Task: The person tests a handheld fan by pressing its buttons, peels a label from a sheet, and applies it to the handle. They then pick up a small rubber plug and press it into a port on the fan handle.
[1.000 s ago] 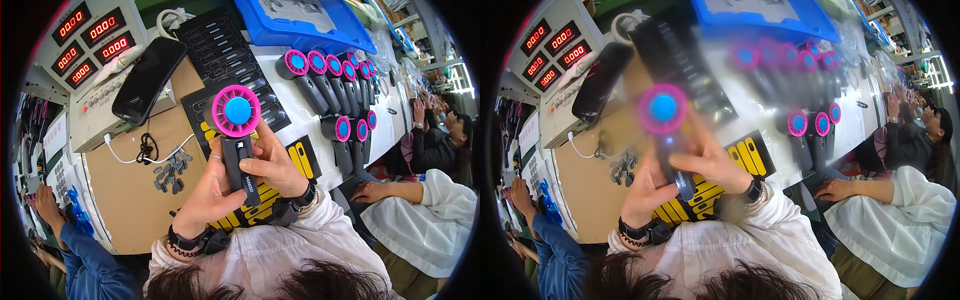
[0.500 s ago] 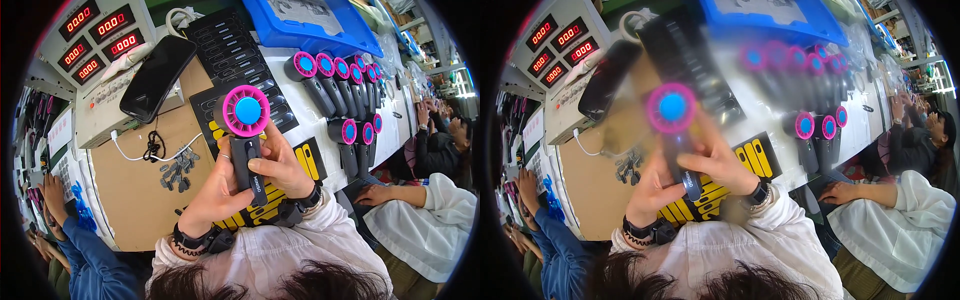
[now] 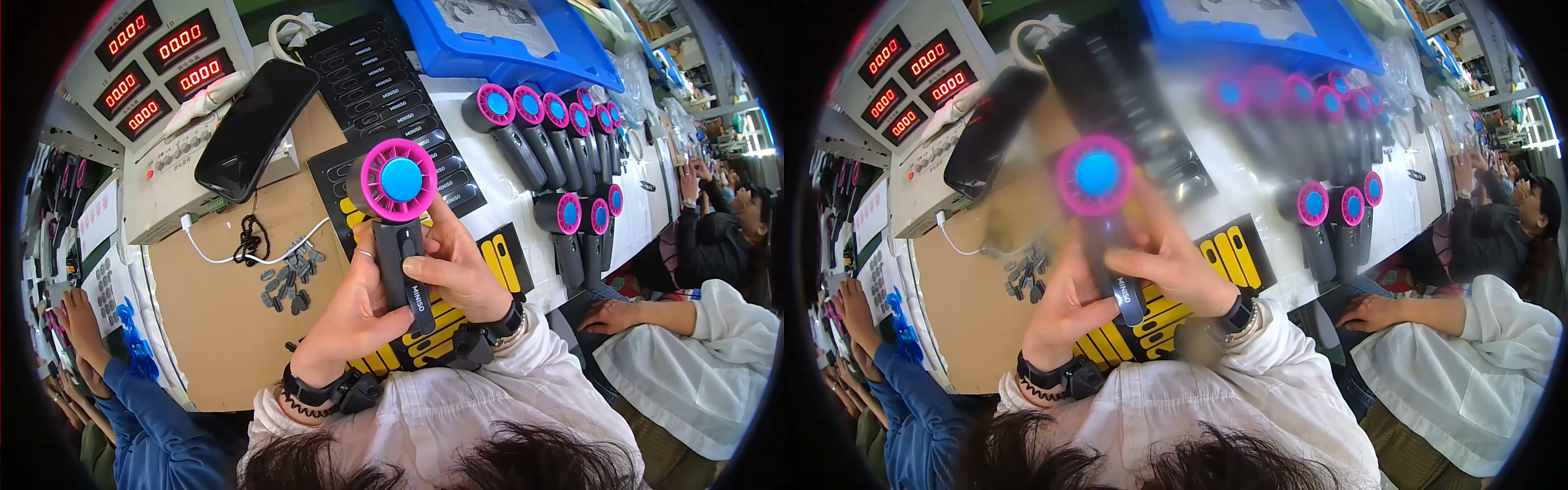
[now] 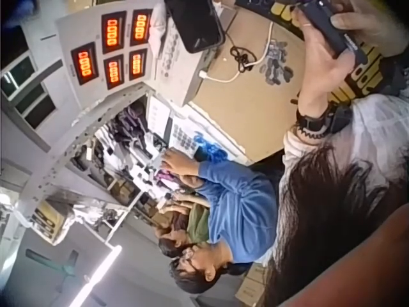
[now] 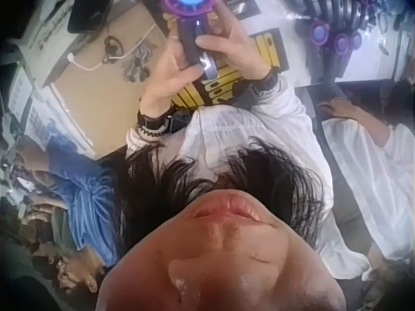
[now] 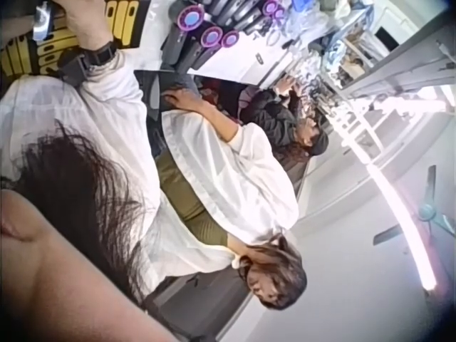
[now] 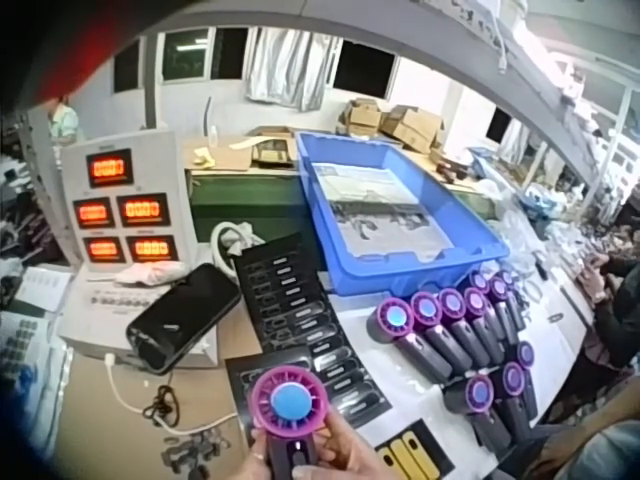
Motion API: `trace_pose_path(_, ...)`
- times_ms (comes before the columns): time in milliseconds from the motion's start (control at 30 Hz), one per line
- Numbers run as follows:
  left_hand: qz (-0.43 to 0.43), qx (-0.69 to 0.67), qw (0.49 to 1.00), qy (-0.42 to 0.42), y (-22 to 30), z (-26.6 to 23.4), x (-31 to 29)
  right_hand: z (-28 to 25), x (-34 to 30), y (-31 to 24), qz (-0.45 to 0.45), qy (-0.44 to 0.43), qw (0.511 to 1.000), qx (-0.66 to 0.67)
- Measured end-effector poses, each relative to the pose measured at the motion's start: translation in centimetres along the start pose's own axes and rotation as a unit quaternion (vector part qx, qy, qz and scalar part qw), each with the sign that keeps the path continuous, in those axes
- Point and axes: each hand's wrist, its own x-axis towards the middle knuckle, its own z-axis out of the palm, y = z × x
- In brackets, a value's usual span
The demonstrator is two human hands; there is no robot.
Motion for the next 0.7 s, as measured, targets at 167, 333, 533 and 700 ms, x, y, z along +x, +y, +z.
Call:
trace_pose_path(167, 0.0, -0.016, 1.0, 0.003, -0.19, -0.09, -0.06, -0.14, 0.1, -0.38, 0.009, -0.016, 0.999, -0.026)
trace_pose_path(333, 0.004, -0.017, 1.0, -0.002, -0.36, -0.2, -0.02, 0.0, 0.13, -0.33, 0.001, -0.013, 1.0, -0.027)
trace_pose_path(533, 0.002, -0.008, 1.0, -0.002, -0.3, -0.16, -0.08, 0.75, 0.31, -0.4, -0.023, 0.0, 1.0, 0.002)
trace_pose_path(700, -0.01, -0.026, 1.0, 0.006, 0.26, -0.07, -0.33, 0.64, -0.18, -0.41, -0.005, 0.002, 1.0, 0.0)
